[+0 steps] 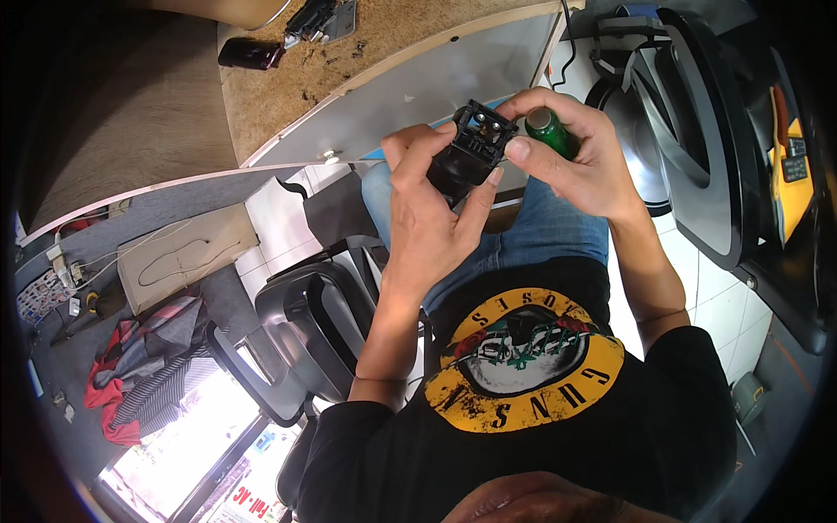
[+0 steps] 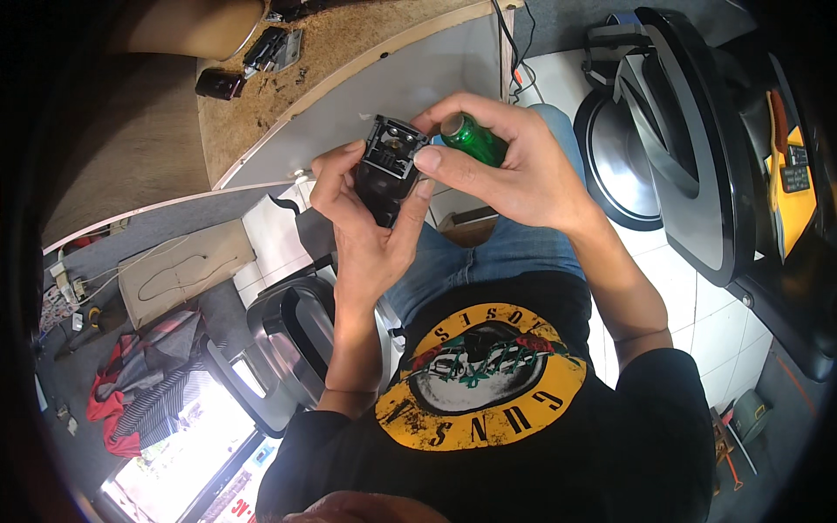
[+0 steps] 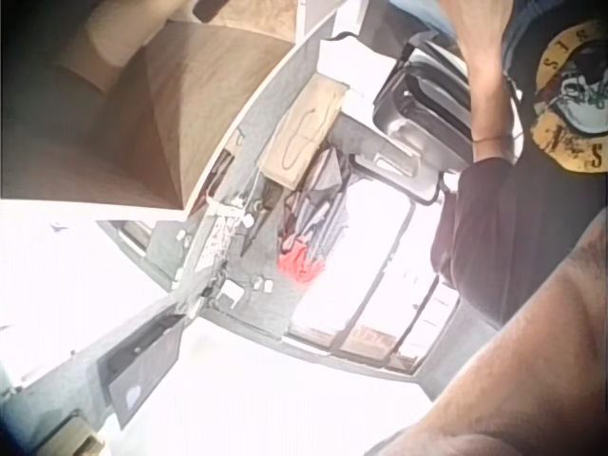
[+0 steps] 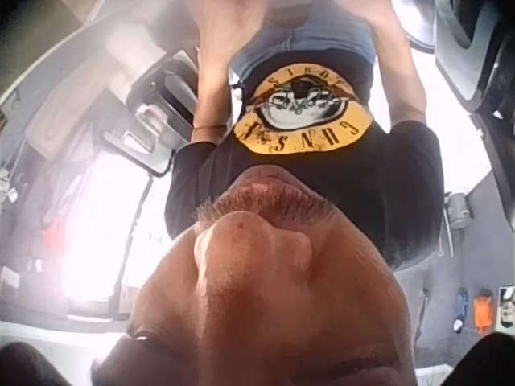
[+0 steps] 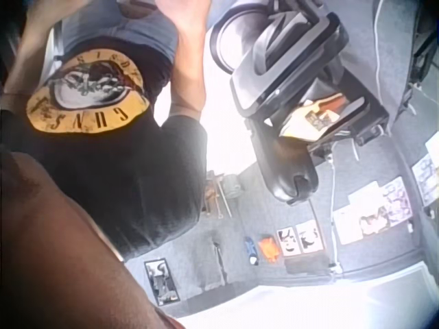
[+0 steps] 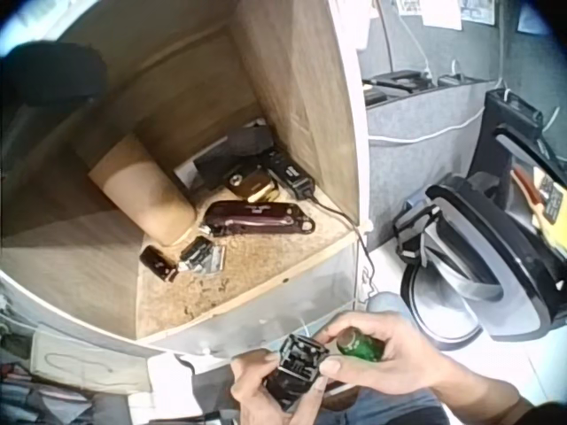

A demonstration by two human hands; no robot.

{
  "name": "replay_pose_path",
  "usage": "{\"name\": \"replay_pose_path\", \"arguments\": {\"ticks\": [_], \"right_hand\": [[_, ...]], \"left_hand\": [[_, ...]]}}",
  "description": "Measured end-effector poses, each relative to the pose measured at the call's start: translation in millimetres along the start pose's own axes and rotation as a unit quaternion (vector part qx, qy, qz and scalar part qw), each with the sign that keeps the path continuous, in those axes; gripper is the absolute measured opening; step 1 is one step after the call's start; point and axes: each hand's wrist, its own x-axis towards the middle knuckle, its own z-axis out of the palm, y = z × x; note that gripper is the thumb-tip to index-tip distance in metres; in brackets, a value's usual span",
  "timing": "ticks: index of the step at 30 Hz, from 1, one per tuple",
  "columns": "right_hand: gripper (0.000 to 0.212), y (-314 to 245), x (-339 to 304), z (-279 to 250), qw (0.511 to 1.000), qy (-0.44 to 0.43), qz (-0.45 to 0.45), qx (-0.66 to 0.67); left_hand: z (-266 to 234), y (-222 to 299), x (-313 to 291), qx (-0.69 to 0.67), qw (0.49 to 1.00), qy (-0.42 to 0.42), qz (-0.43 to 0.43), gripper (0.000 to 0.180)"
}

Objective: The person disassembles a hair clipper using a screwdriver, prying the casing apart and handling the internal motor and battery components at a workbench.

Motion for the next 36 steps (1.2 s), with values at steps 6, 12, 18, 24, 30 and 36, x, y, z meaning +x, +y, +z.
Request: {"name": "replay_pose_path", "arguments": {"ticks": [6,12,18,24,30,36], "right_hand": [[0.026,4,0,3,1.0,0.009,-0.013,0.015],[0.025,5,0,2,1.0,0.005,-0.011,0.007],[0.025,2,0,-1,1.0,-0.001,-0.008,0.002],[0.025,9,1,3,0.998,0.0,-0.043,0.038],[0.023,12,0,3,0.996,-0.015,-0.047,0.068],[0.024,12,0,5,0.997,-0.019,-0.039,0.065]], "left_hand": [[0,0,0,0.003,1.0,0.0,0.0,0.074],[1,-1,0,0.002,1.0,0.0,0.0,0.075],[0,0,-1,-0.003,1.0,-0.007,-0.014,0.074],[-5,7,1,-0.202,0.969,-0.005,-0.14,0.08],[-19,0,5,-0.767,0.59,-0.019,-0.253,0.06],[-21,-4,4,-0.819,0.523,-0.041,-0.232,0.068]]}}
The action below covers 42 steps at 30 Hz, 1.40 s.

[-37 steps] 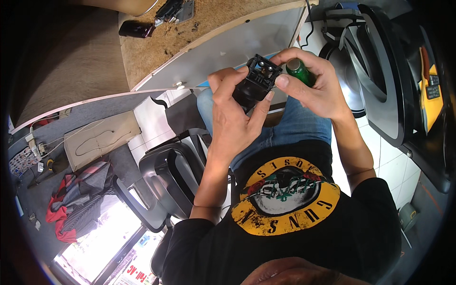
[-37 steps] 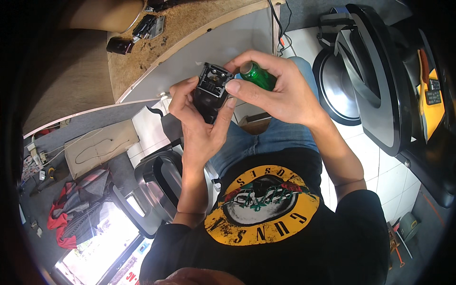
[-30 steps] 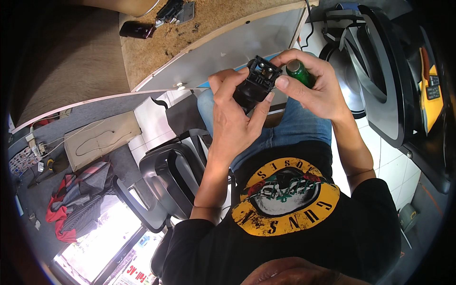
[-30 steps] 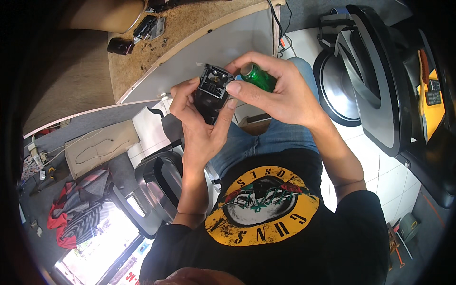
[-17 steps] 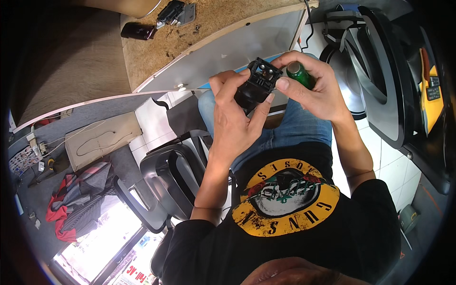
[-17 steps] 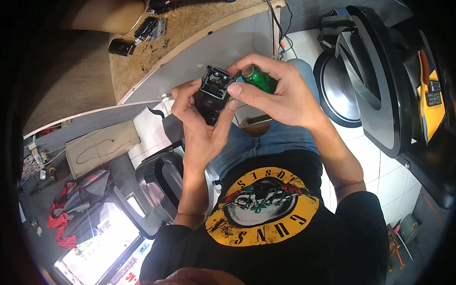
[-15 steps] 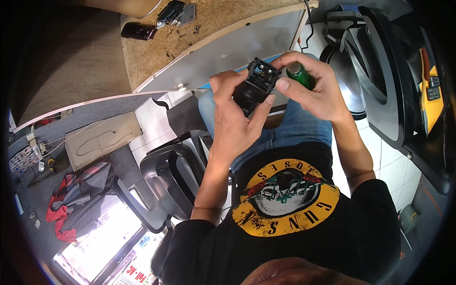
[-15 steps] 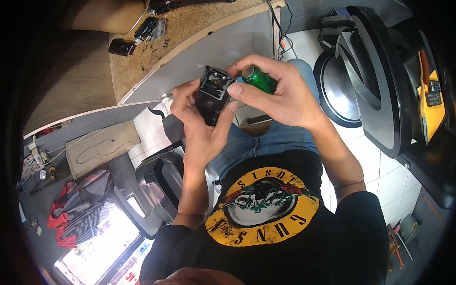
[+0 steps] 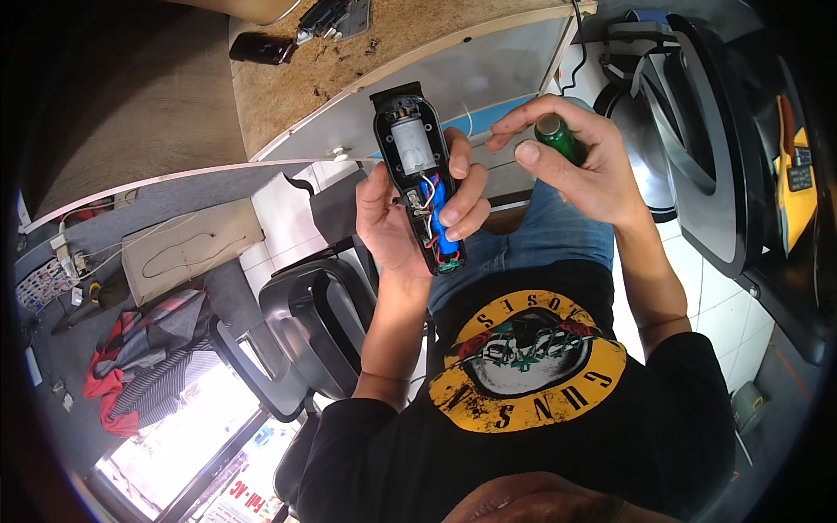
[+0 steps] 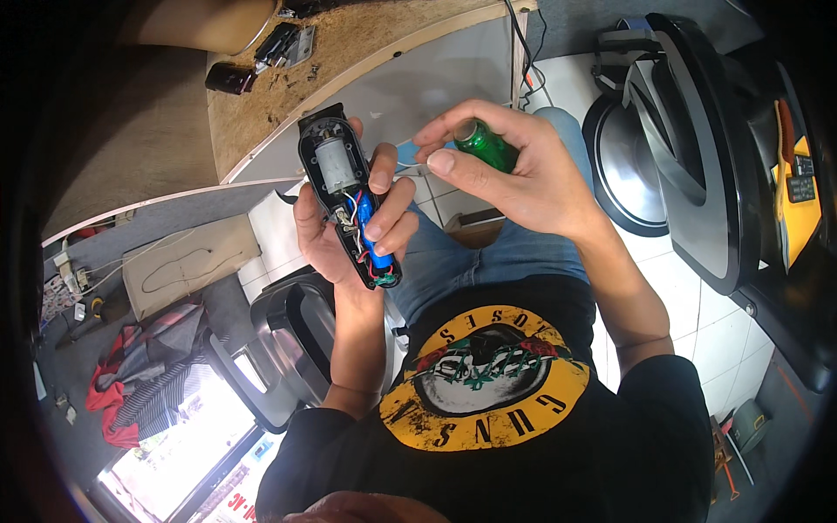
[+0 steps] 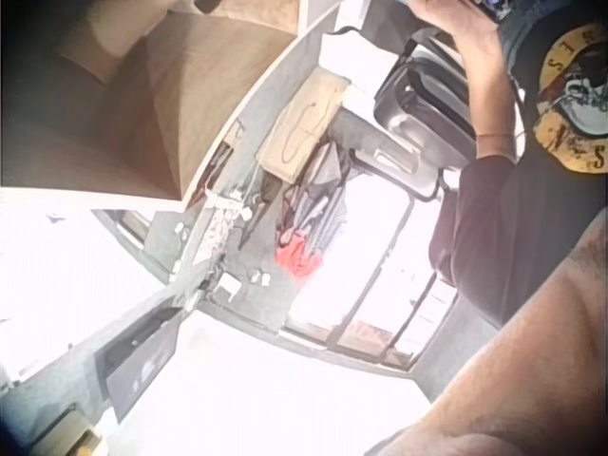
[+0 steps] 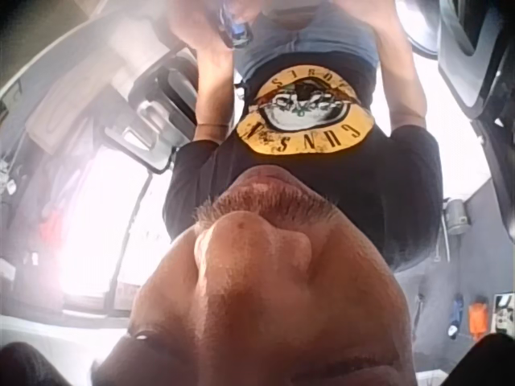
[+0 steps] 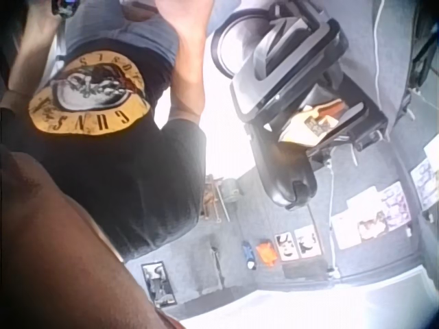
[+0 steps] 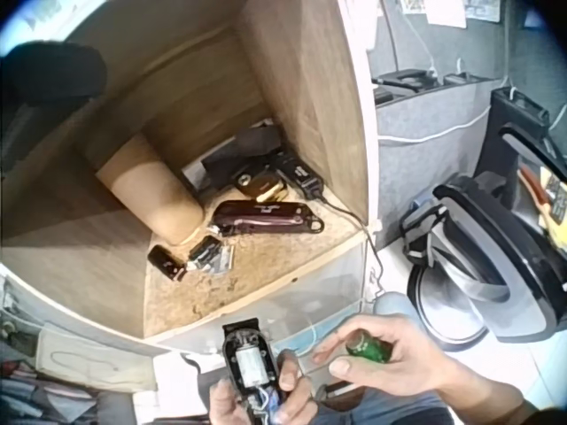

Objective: The person disassembles a hair clipper using a screwdriver, prying the casing apart and handling the internal motor and battery components at a workbench.

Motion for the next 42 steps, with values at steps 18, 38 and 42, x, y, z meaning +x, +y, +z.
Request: {"name": "replay_pose_path", "arguments": {"ticks": [18,38,42], "right_hand": [[0.025,2,1,-1,0.999,0.001,0.012,-0.034],[0.026,4,2,-1,0.999,-0.008,0.014,-0.043],[0.025,5,3,0,0.999,-0.002,0.014,-0.035]], "left_hand": [[-6,3,-1,-0.025,1.0,-0.004,-0.005,0.068],[-8,7,0,-0.047,0.998,-0.04,-0.025,0.073],[-10,8,1,-0.054,0.996,-0.056,-0.034,0.074]]}}
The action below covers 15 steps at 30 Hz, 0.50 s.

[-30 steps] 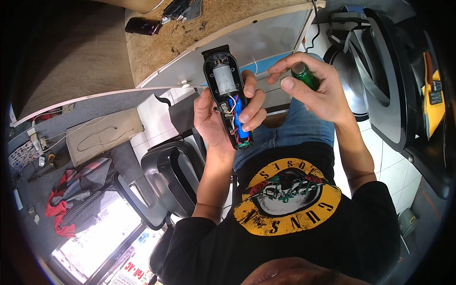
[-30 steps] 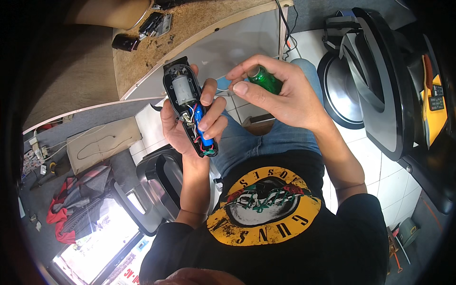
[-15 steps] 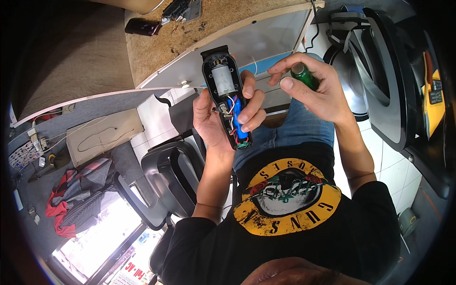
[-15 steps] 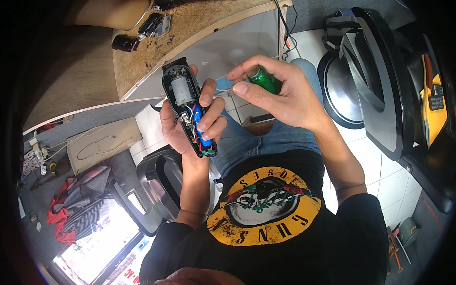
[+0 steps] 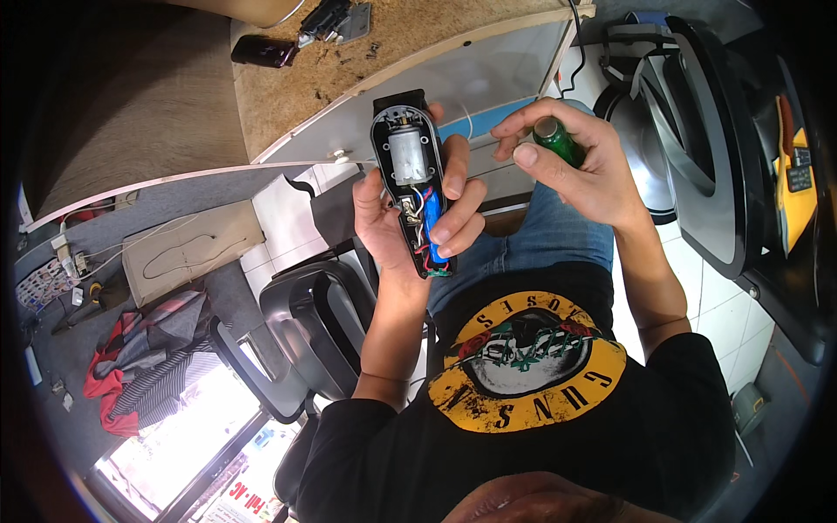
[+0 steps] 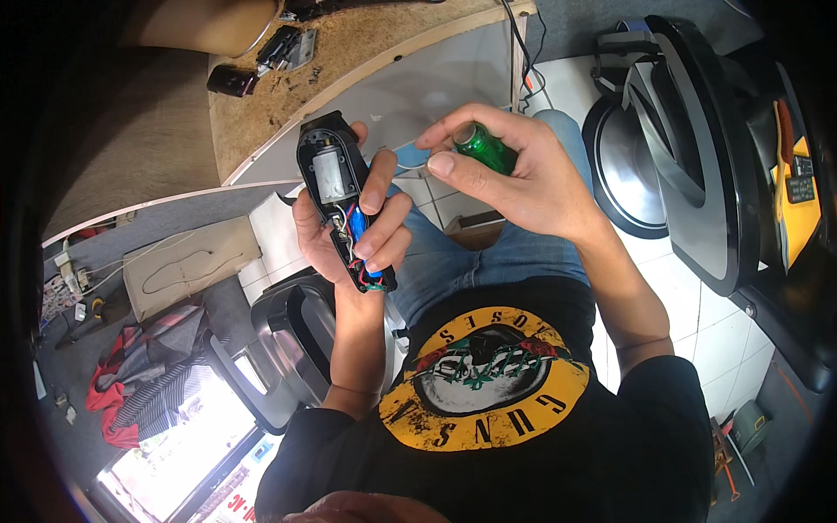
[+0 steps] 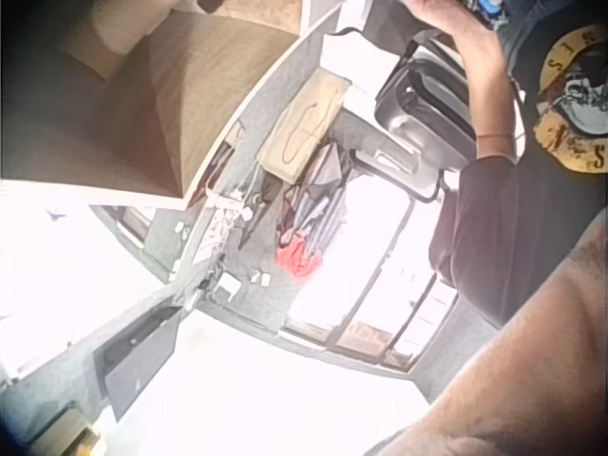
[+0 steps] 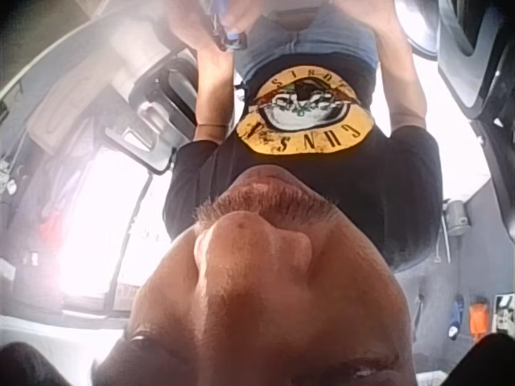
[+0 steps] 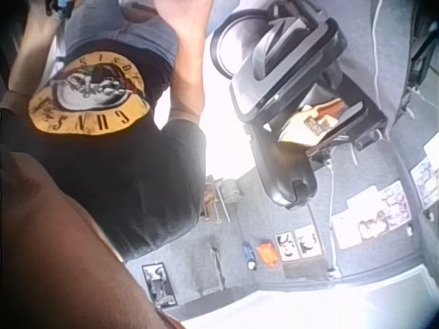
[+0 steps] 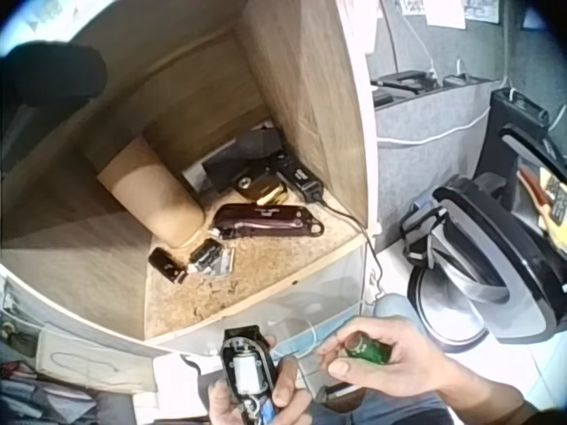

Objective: The person disassembles a hair clipper using a screwdriver, prying the casing apart and handling the internal motor and battery components at a workbench.

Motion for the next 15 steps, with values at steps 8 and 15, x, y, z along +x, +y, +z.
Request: {"name": "replay_pose_path", "arguments": {"ticks": [8,15], "right_hand": [[0.025,0.8,1.0,-0.2,1.0,-0.006,0.0,-0.008],[0.024,-1.5,1.3,0.6,1.0,-0.006,0.012,-0.006]], "left_hand": [[-1.8,0.2,-1.4,0.015,1.0,0.002,0.001,0.075],[-1.9,-1.1,-2.9,0.055,0.998,0.016,0.012,0.075]]}}
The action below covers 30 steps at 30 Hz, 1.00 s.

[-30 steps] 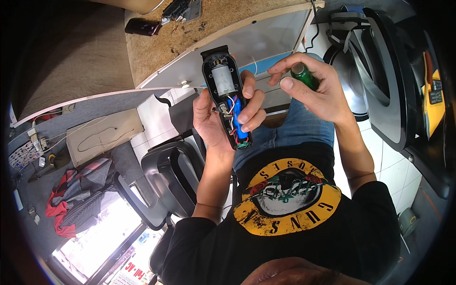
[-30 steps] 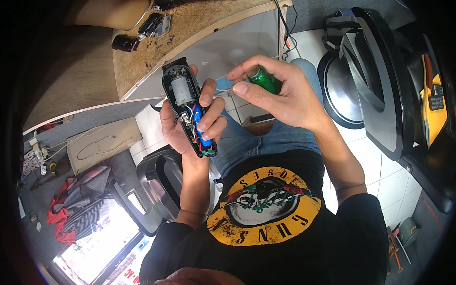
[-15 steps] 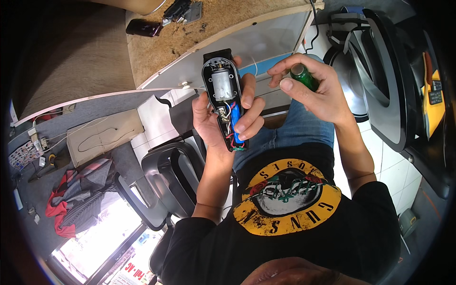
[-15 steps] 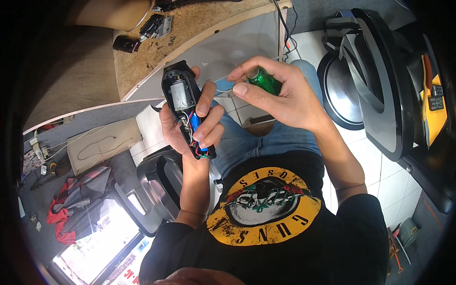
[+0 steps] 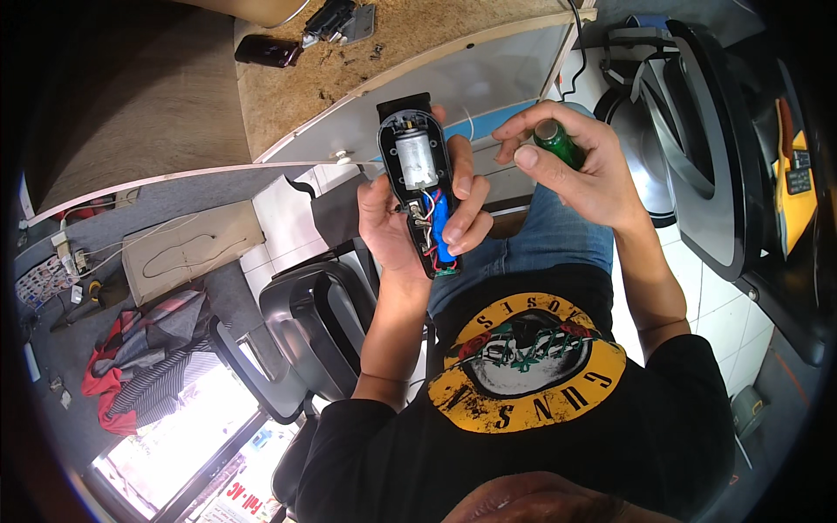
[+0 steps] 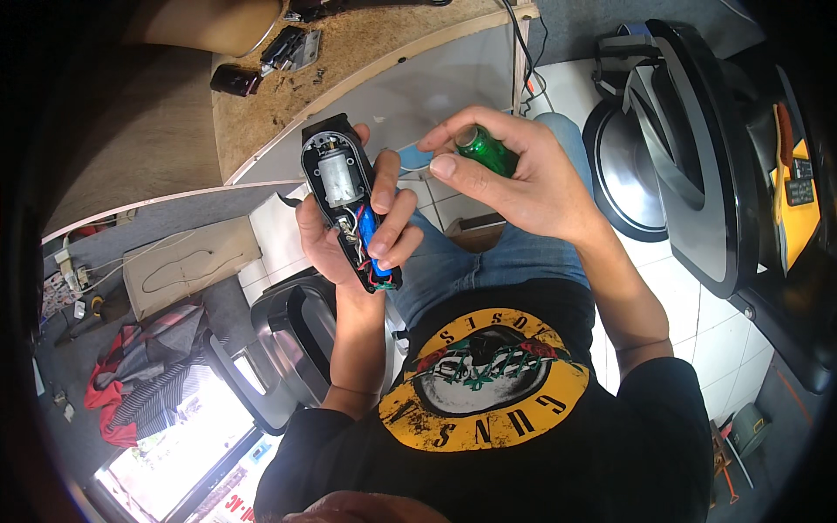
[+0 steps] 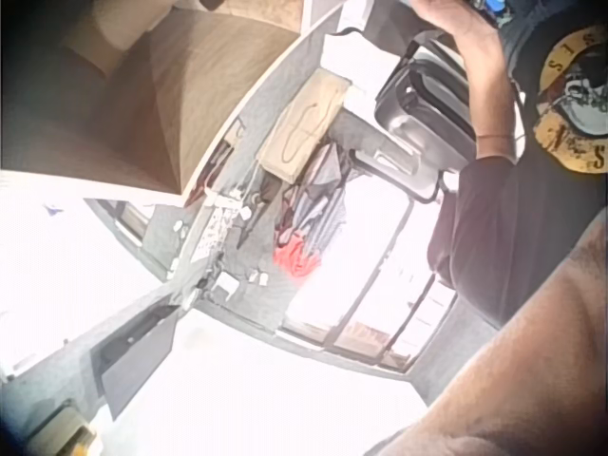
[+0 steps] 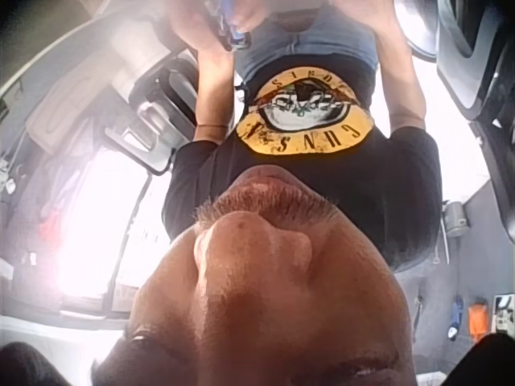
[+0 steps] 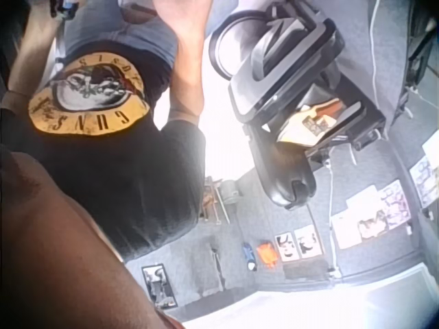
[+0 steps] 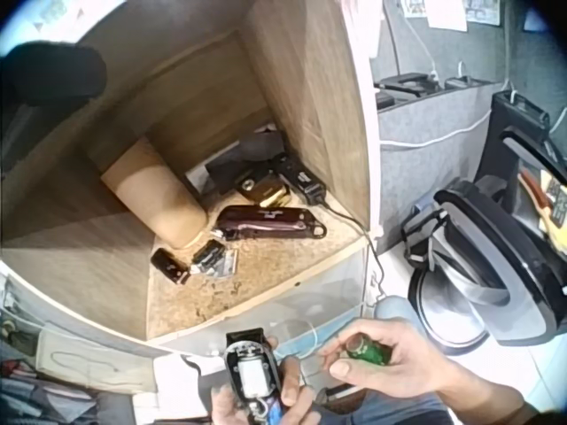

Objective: The person disassembles a hair clipper using a screwdriver, prying the casing apart and handling the internal motor and battery components at a workbench.

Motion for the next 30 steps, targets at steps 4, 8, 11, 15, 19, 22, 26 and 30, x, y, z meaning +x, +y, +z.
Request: {"name": "replay_pose_path", "arguments": {"ticks": [4,8,11,15,19,22,26,30], "right_hand": [[0.024,-1,0,-1,1.0,0.0,0.012,0.001],[0.022,-2,-2,-3,1.0,0.004,0.005,-0.003],[0.021,-4,-4,-9,0.996,-0.008,0.082,-0.041],[0.026,10,-7,-3,0.996,0.025,0.053,-0.061],[0.034,67,-1,-5,0.974,-0.027,-0.085,-0.209],[0.03,109,1,-3,0.95,-0.068,-0.05,-0.299],[0.027,194,14,2,0.919,-0.129,0.007,-0.372],[0.035,281,36,8,0.841,-0.222,0.111,-0.48]], "left_hand": [[-2,0,0,0.012,1.0,-0.003,-0.003,0.075],[1,-2,0,0.009,1.0,0.009,-0.001,0.074],[3,3,-2,0.042,0.999,0.027,0.002,0.074],[20,18,-26,0.078,0.985,0.136,0.07,0.073],[38,40,-69,0.109,0.964,0.172,0.174,0.075],[42,63,-116,0.183,0.928,0.233,0.227,0.075],[40,91,-182,0.374,0.807,0.368,0.272,0.071],[30,108,-212,0.473,0.688,0.465,0.295,0.067]]}}
